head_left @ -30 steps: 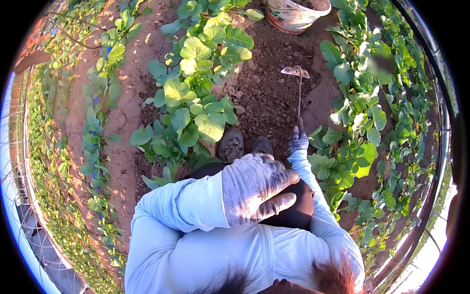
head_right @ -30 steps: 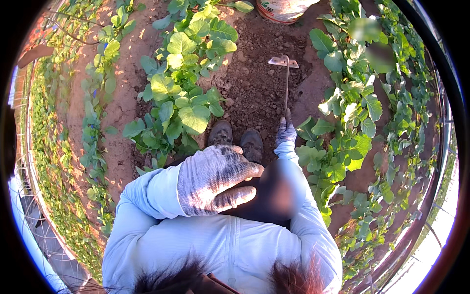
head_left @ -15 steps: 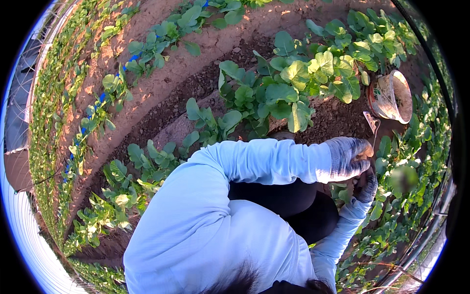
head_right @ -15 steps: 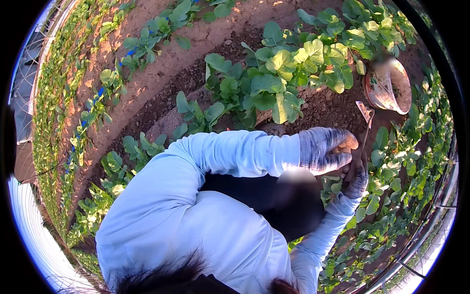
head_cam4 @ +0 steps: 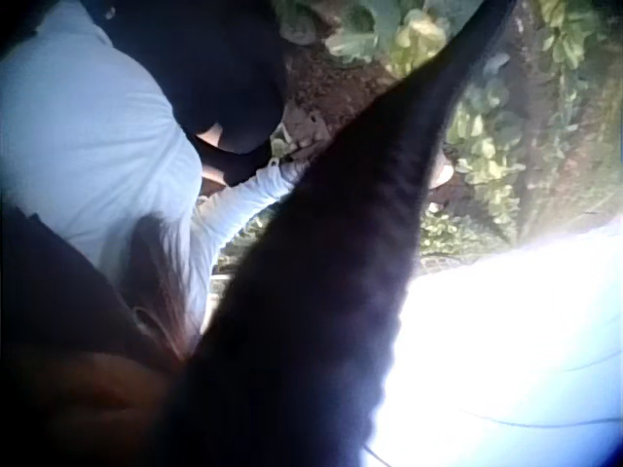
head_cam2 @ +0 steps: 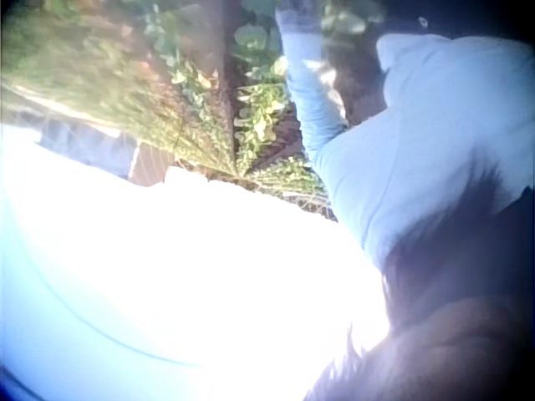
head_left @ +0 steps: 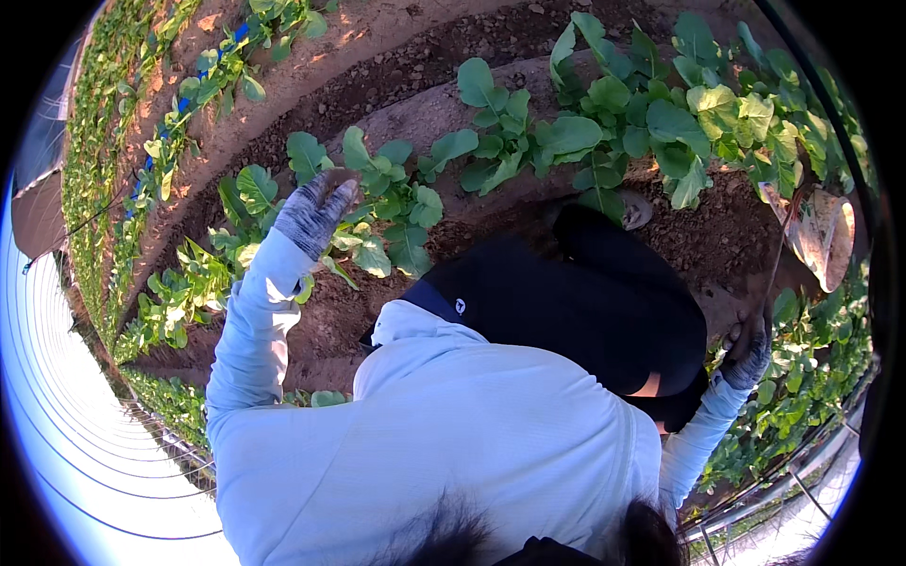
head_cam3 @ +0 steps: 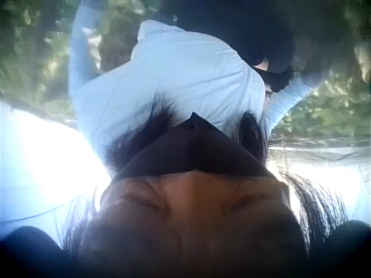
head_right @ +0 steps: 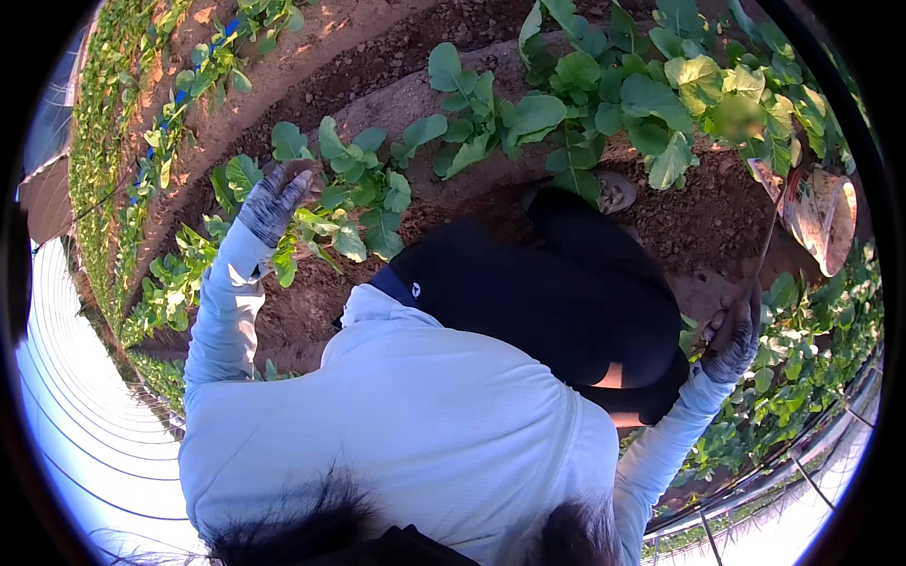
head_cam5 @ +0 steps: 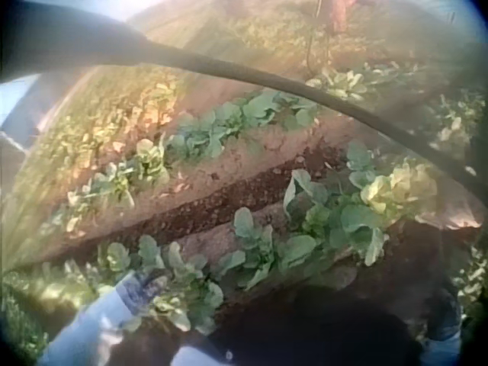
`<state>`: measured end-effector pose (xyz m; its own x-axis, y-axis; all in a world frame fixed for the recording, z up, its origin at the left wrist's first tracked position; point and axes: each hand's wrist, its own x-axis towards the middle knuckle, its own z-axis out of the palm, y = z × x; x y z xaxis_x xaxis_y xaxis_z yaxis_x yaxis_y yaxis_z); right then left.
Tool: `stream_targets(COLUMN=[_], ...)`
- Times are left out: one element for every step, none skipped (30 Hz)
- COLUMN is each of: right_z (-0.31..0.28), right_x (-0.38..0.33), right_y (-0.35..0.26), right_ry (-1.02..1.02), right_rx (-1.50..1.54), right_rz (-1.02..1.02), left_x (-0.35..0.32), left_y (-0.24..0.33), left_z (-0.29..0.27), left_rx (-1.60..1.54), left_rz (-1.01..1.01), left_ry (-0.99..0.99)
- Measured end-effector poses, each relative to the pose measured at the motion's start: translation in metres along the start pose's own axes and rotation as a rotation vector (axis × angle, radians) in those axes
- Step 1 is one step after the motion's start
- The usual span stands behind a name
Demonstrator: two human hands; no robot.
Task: The person kneels in a garden bed and uses a hand hoe to loosen soil and remove weeds around leafy green plants. They pull out the weeds by hand and place them into a nearby bucket.
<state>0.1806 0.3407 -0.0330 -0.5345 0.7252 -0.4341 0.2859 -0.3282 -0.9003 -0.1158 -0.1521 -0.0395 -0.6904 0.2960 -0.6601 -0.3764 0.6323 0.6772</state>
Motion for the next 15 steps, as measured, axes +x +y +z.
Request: stream_targets(right_z=[-0.005, -0.01, -0.015, -0.019, -0.021, -0.023, -0.028, -0.043, -0.036, -0.027, -0.013, 0.005, 0.024, 0.044, 0.058], right_x=[0.002, 0.004, 0.005, 0.006, 0.006, 0.005, 0.004, 0.01, 0.008, 0.002, -0.002, -0.007, -0.014, -0.016, -0.015], right_y=[0.005, 0.01, 0.012, 0.012, 0.014, 0.014, 0.016, 0.019, 0.014, 0.012, 0.011, 0.004, -0.009, -0.023, -0.032], right_ry=[0.028, 0.051, 0.075, 0.095, 0.108, 0.127, 0.15, 0.111, 0.15, 0.193, 0.238, 0.288, 0.272, 0.24, 0.218], right_rx=[-0.014, -0.03, -0.048, -0.066, -0.071, -0.075, -0.077, -0.097, -0.132, -0.166, -0.181, -0.264, -0.308, -0.347, -0.394], right_rz=[0.006, 0.007, 0.006, 0.025, 0.012, -0.008, -0.027, -0.034, -0.074, -0.113, -0.159, -0.221, -0.288, -0.354, -0.42], left_x=[-0.006, -0.011, -0.014, -0.017, -0.016, -0.012, -0.007, -0.002, 0.003, 0.01, 0.017, 0.025, 0.032, 0.034, 0.038], left_y=[-0.006, -0.01, -0.01, -0.007, -0.004, 0.003, 0.01, 0.019, 0.028, 0.039, 0.055, 0.072, 0.091, 0.109, 0.125], left_z=[-0.006, -0.008, -0.008, -0.007, -0.005, -0.002, 0.002, 0.006, 0.015, 0.026, 0.038, 0.055, 0.078, 0.099, 0.123], left_rx=[0.103, 0.058, 0.013, -0.031, -0.011, 0.009, 0.03, 0.073, 0.059, 0.046, 0.045, 0.023, 0.0, -0.043, -0.086], left_rz=[-0.034, -0.012, 0.013, 0.039, 0.039, 0.047, 0.055, 0.074, 0.117, 0.16, 0.218, 0.321, 0.427, 0.503, 0.579], left_ry=[0.033, 0.046, 0.059, 0.071, 0.088, 0.101, 0.111, 0.09, 0.067, 0.039, 0.02, -0.041, -0.114, -0.211, -0.32])
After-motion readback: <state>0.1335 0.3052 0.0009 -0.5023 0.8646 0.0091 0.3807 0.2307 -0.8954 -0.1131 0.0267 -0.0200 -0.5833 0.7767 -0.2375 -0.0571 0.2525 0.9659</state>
